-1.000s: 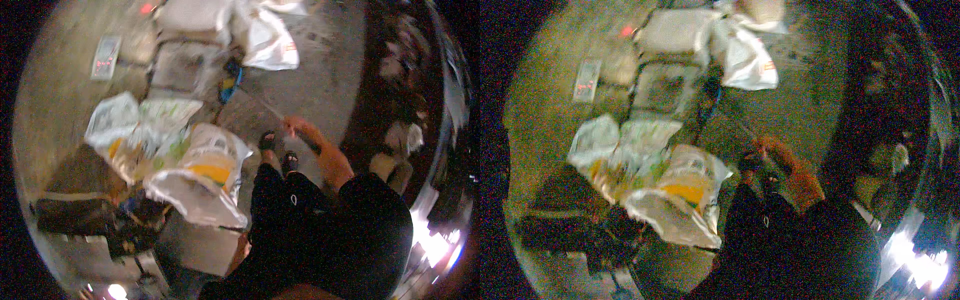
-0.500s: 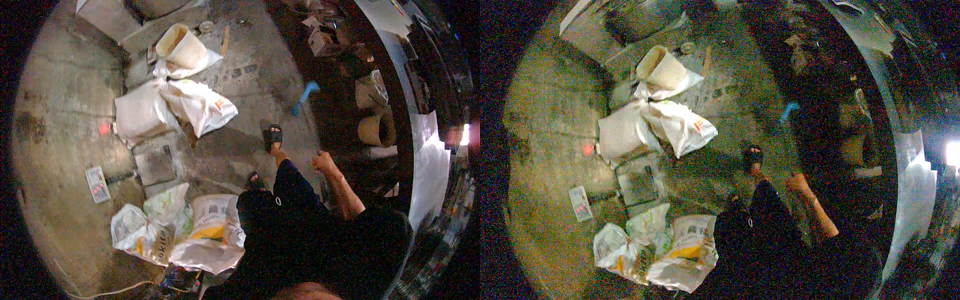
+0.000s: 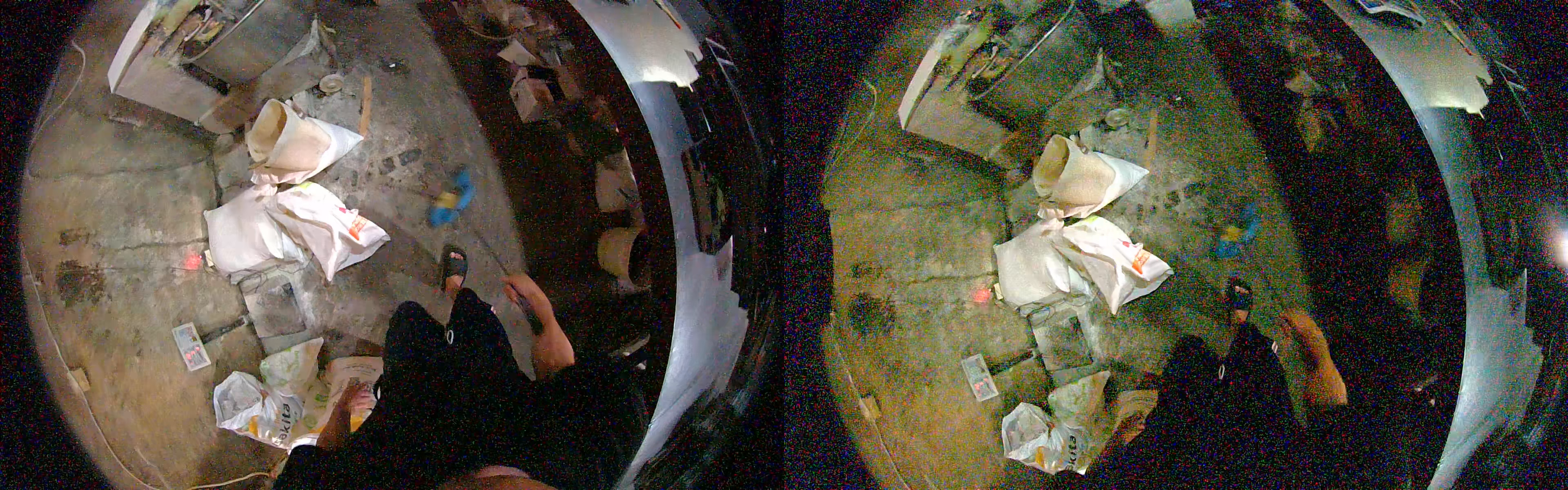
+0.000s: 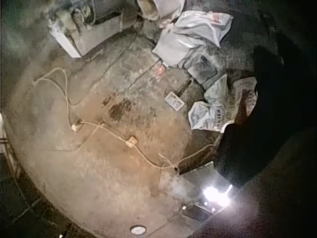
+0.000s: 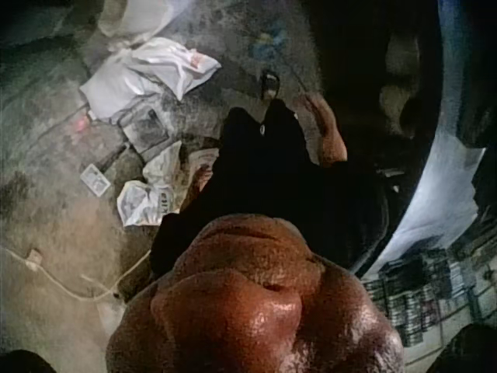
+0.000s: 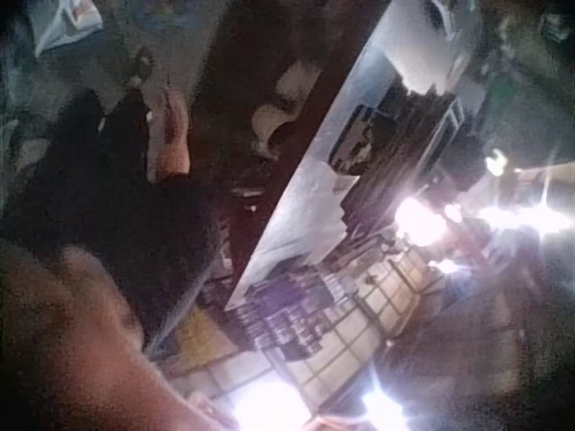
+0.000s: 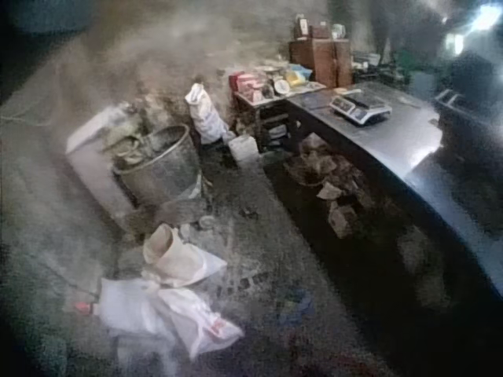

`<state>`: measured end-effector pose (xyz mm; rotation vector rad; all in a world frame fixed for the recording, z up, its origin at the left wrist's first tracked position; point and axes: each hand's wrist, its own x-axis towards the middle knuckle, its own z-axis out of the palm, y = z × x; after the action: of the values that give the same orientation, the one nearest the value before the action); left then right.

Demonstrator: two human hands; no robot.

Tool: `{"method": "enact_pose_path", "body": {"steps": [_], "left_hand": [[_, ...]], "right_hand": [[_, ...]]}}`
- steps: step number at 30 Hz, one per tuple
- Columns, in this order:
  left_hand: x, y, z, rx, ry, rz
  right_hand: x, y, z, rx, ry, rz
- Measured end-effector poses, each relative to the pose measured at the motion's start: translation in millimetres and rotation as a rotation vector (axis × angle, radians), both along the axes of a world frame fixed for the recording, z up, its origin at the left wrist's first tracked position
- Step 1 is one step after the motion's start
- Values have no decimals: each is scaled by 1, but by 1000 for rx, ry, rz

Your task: The person sweeps a cluttered concrete floor using a long-handled broom. They move around various items including stacked metal trays, cardboard boxes, and plastic containers, sweeping debris into a pile.

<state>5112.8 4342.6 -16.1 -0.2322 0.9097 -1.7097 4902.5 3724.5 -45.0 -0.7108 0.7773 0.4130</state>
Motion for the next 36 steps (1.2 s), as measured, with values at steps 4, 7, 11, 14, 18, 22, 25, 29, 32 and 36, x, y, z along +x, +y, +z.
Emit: {"method": "enact_pose_path", "body": {"steps": [4, 7, 11, 14, 18, 22, 25, 29, 32, 36], "left_hand": [[16, -38, -1, 8, -68, 13], [31, -70, -6, 152, -334, -53], [77, -125, -19, 305, -746, -225], [135, -176, -36, 413, -1137, -486], [244, -249, -59, 522, -1423, -701], [363, -285, -67, 687, -1459, -643], [422, -273, -60, 792, -1357, -544], [444, -251, -51, 878, -1203, -585], [438, -277, -47, 939, -1337, -841], [462, -367, -29, 819, -1462, -791]], "right_hand": [[-62, -10, 41, -269, 372, -227], [-24, -25, 88, -369, 377, -140], [91, -42, 146, -370, 313, -254], [212, -71, 151, -274, 115, -198], [424, -133, 94, -222, -28, -137], [590, -194, 17, -220, -13, -69], [597, -227, -3, -414, 63, 137], [510, -251, 39, -541, 271, 167], [476, -251, 91, -559, 391, 14], [527, -251, 121, -410, 267, -380]]}}
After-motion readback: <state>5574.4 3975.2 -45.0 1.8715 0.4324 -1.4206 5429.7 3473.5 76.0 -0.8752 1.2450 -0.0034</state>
